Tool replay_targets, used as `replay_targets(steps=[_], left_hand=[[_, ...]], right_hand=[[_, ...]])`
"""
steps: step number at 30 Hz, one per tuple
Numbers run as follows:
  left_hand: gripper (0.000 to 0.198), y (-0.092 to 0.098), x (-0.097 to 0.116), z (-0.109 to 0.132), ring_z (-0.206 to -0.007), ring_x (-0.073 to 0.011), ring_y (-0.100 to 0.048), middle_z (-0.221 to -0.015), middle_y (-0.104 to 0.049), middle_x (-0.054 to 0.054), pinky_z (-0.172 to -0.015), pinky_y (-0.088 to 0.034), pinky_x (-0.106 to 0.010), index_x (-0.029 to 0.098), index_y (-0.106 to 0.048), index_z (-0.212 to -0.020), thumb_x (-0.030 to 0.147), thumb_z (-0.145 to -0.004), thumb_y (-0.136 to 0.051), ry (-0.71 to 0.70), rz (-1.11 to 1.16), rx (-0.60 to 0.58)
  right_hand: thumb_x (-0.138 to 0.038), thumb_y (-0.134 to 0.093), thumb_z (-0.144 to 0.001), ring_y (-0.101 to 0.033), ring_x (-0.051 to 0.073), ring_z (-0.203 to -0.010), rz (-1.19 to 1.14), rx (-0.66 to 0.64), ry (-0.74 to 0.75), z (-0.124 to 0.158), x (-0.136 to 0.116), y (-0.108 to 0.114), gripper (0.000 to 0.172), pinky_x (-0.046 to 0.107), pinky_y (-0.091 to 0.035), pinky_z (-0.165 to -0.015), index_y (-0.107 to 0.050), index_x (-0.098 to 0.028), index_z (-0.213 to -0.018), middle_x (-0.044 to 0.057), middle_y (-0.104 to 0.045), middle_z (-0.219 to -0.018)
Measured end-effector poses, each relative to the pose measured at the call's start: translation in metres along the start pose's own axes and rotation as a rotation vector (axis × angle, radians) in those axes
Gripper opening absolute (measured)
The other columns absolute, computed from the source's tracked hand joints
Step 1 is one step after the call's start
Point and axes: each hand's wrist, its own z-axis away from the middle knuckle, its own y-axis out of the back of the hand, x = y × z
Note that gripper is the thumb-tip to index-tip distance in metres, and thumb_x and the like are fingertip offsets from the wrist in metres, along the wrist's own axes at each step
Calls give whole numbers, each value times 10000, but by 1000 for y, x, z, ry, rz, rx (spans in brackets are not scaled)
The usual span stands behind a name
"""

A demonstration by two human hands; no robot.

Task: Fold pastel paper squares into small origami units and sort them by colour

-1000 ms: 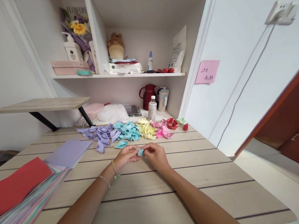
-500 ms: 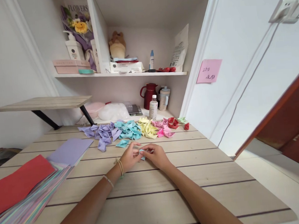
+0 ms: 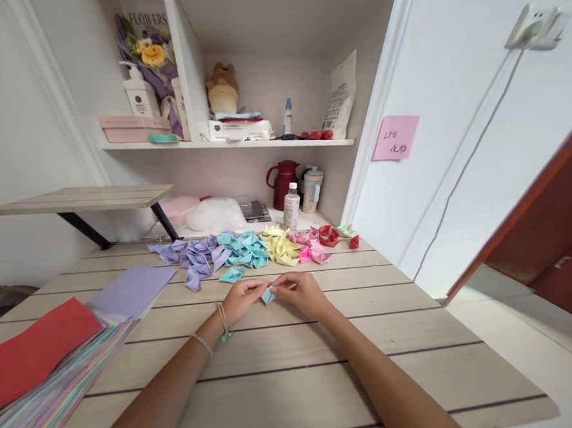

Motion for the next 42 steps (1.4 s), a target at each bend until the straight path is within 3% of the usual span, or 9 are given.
replay_targets(steps=[6, 13, 24, 29, 32, 36, 39, 42], left_hand=[[241, 0, 1, 1, -729, -180, -605, -764, -690, -58, -697, -477, -269, 137, -703, -746, 362, -671, -661, 13, 3, -73], [242, 0, 1, 2, -691, -157, -574, -734, -661, -42, -663, -457, -244, 144, -687, -735, 378, -686, -645, -7, -38, -112], [279, -3, 0, 2, -666, -156, -537, -677, -628, -19, -641, -412, -233, 145, -661, -709, 405, -748, -566, -87, -193, -71], [312, -5, -3, 1, -574, -120, -497, -616, -572, 2, -557, -404, -216, 140, -635, -699, 443, -738, -567, -50, -111, -6], [337, -6, -2, 1, -655, -148, -562, -712, -620, -24, -593, -460, -242, 138, -636, -764, 466, -689, -615, 46, 90, 50], [378, -5, 4, 2, -880, -206, -610, -925, -655, -85, -764, -493, -316, 146, -630, -939, 399, -662, -679, 131, 366, 70], [412, -3, 7, 4, -948, -211, -609, -1027, -645, -107, -862, -467, -343, 156, -624, -1009, 297, -637, -730, 167, 439, 40], [416, -3, 5, 5, -896, -214, -634, -980, -669, -115, -868, -469, -360, 136, -638, -972, 247, -593, -766, 202, 433, 51]], right_hand=[[-332, -667, -668, -600, 154, -639, 154, -30, 74, 1, -2, 7, 147, 250, -465, -578, -703, -203, -730, 41, -660, -773], [-221, -635, -664, -573, 128, -593, 162, -133, 35, 1, -1, 9, 80, 225, -439, -563, -687, -196, -719, 13, -658, -715], [-163, -625, -610, -560, 120, -597, 65, -134, 3, 2, -1, 4, 53, 218, -433, -572, -668, -183, -633, 5, -624, -721], [-171, -626, -613, -555, 122, -616, 26, -167, -21, 4, -3, -2, 25, 223, -431, -591, -645, -177, -599, 10, -622, -751], [-164, -608, -616, -548, 124, -618, 8, -94, -12, 4, -7, -6, 32, 224, -425, -593, -614, -178, -588, -2, -606, -702], [-182, -570, -633, -550, 131, -612, -116, 64, -64, 3, -8, -9, 63, 225, -419, -577, -542, -177, -577, -13, -602, -644], [-197, -563, -621, -528, 122, -552, -191, 178, -128, 0, -5, -10, 92, 219, -398, -535, -501, -179, -554, -28, -566, -562], [-197, -577, -591, -514, 112, -523, -261, 180, -150, -1, -1, -11, 108, 214, -388, -521, -480, -179, -547, -37, -555, -532]])
